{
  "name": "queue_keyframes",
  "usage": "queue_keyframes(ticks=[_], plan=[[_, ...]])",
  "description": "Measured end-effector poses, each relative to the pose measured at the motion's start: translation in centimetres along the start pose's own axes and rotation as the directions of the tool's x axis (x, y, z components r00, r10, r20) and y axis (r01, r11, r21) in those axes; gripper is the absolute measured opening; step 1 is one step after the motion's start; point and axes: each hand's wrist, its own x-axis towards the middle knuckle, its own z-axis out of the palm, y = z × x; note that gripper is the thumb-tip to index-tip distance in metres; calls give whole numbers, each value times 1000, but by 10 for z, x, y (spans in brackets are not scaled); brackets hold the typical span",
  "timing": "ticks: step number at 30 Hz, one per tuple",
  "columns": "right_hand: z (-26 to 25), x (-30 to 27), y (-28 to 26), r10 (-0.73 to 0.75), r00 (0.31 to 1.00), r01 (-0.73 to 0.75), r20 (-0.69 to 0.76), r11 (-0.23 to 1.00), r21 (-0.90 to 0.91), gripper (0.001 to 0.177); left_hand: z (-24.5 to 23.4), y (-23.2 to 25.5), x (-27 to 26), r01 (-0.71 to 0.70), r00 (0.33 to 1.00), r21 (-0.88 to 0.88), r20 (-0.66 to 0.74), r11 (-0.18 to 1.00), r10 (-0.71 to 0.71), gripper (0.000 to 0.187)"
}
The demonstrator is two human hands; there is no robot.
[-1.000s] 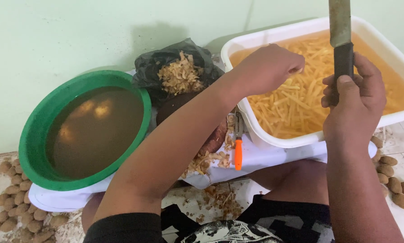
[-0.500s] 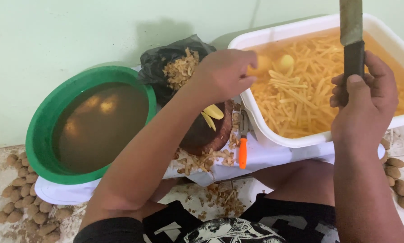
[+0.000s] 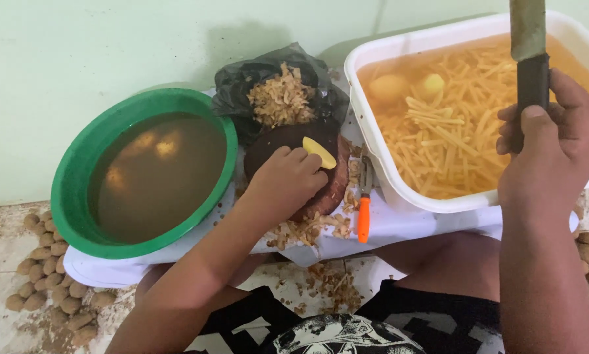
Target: Slicing and dicing peeled potatoes into thin strips for fries using a knife on a cutting board.
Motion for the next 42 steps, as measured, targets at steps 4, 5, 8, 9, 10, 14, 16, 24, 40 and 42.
queue_keyframes(ticks=[4, 5, 8, 9, 10, 14, 16, 24, 40, 42], plan=[[-1, 2, 5, -7, 1000, 6, 14, 1000, 26, 43, -5, -3, -14, -3, 993, -6, -118, 1000, 2, 23], [-1, 2, 4, -4, 1000, 3, 21, 1000, 19, 44, -10, -3, -20, 33, 989, -44, -145, 998, -39, 20], [-2, 1, 4, -5, 999, 5, 36, 1000, 8, 44, -8, -1, -37, 121, 973, -97, -183, 988, -137, 20], [-2, 1, 4, -11, 999, 11, 45, 1000, 5, 44, -5, 1, -43, 174, 961, -113, -196, 978, -194, 22], [-1, -1, 3, -9, 999, 9, 49, 1000, 5, 44, -7, 6, -46, 177, 961, -114, -193, 978, -197, 22], [-3, 1, 21, -135, 989, 135, 62, 991, 3, 45, -7, 19, -58, 293, 923, -324, -149, 900, -354, 12], [-3, -1, 28, -211, 974, 209, 79, 977, 34, 43, -6, 24, -63, 346, 904, -400, -100, 848, -416, 14], [-7, -78, -24, -281, 910, 414, 305, 674, -613, 51, 2, 29, -56, 557, 788, -409, -16, 723, -616, 36], [56, -150, 25, -22, 602, 556, 798, 729, -399, 54, 12, 32, -54, 540, 749, -429, -147, 724, -646, 25], [58, -158, 32, -70, 578, 588, 813, 726, -356, 56, 15, 31, -56, 525, 762, -439, -141, 729, -633, 22]])
